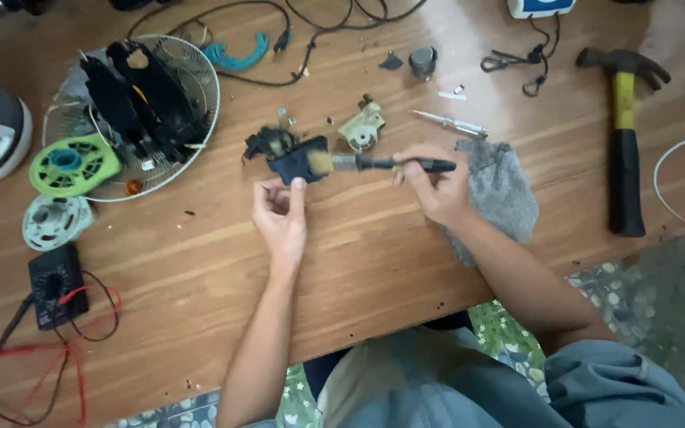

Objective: Cleaning various disassembled plastic components of an appliance using a brush and a cloth on a workbench.

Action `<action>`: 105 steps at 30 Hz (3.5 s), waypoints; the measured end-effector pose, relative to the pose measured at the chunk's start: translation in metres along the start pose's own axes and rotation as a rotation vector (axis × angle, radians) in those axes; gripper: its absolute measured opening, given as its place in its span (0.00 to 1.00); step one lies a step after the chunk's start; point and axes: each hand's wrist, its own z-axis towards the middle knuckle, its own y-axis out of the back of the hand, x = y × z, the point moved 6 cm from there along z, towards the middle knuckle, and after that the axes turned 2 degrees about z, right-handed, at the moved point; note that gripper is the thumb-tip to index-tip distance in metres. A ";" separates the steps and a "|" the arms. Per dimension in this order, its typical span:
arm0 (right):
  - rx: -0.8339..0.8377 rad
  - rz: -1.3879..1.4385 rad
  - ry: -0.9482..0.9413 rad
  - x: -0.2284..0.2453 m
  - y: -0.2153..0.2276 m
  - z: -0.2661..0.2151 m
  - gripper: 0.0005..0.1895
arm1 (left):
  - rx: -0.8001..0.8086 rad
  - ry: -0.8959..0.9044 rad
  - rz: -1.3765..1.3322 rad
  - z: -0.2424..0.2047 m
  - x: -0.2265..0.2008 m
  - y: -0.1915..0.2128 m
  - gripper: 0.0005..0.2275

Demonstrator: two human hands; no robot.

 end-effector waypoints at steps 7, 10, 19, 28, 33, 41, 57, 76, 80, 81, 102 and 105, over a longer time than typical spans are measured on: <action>0.000 -0.242 0.031 -0.003 0.015 0.010 0.05 | 0.023 0.062 0.015 -0.004 0.006 -0.004 0.08; -0.070 -0.103 -0.044 -0.014 0.019 0.003 0.11 | 0.044 0.071 0.038 -0.003 0.001 -0.004 0.07; -0.075 -0.134 -0.054 -0.017 0.020 0.002 0.10 | 0.044 0.037 0.002 -0.005 -0.003 -0.006 0.07; -0.029 -0.018 -0.174 -0.007 0.010 0.006 0.12 | 0.010 -0.015 0.019 -0.004 0.002 0.000 0.08; -0.046 -0.258 0.020 0.000 0.012 0.006 0.09 | 0.025 -0.012 0.022 -0.006 0.000 -0.005 0.08; -0.016 -0.250 0.074 0.004 0.015 0.006 0.07 | 0.115 -0.056 0.030 -0.012 -0.033 -0.008 0.08; -0.002 -0.134 -0.033 -0.006 0.013 0.001 0.07 | 0.164 -0.053 -0.011 -0.012 -0.030 -0.011 0.08; 0.080 -0.021 -0.040 -0.042 0.021 -0.007 0.10 | 0.056 -0.061 0.035 -0.010 -0.025 -0.011 0.07; 0.055 -0.229 0.073 -0.041 0.017 -0.009 0.04 | 0.059 -0.076 0.031 -0.007 -0.011 -0.008 0.07; 0.014 -0.155 0.085 -0.036 0.021 -0.007 0.07 | 0.060 -0.077 0.026 -0.007 -0.012 -0.007 0.07; -0.020 -0.216 0.097 -0.022 0.000 -0.011 0.03 | 0.044 -0.047 0.018 -0.002 -0.001 -0.008 0.07; -0.061 -0.243 0.119 -0.016 0.010 -0.008 0.05 | 0.037 -0.049 0.021 -0.001 -0.001 -0.004 0.08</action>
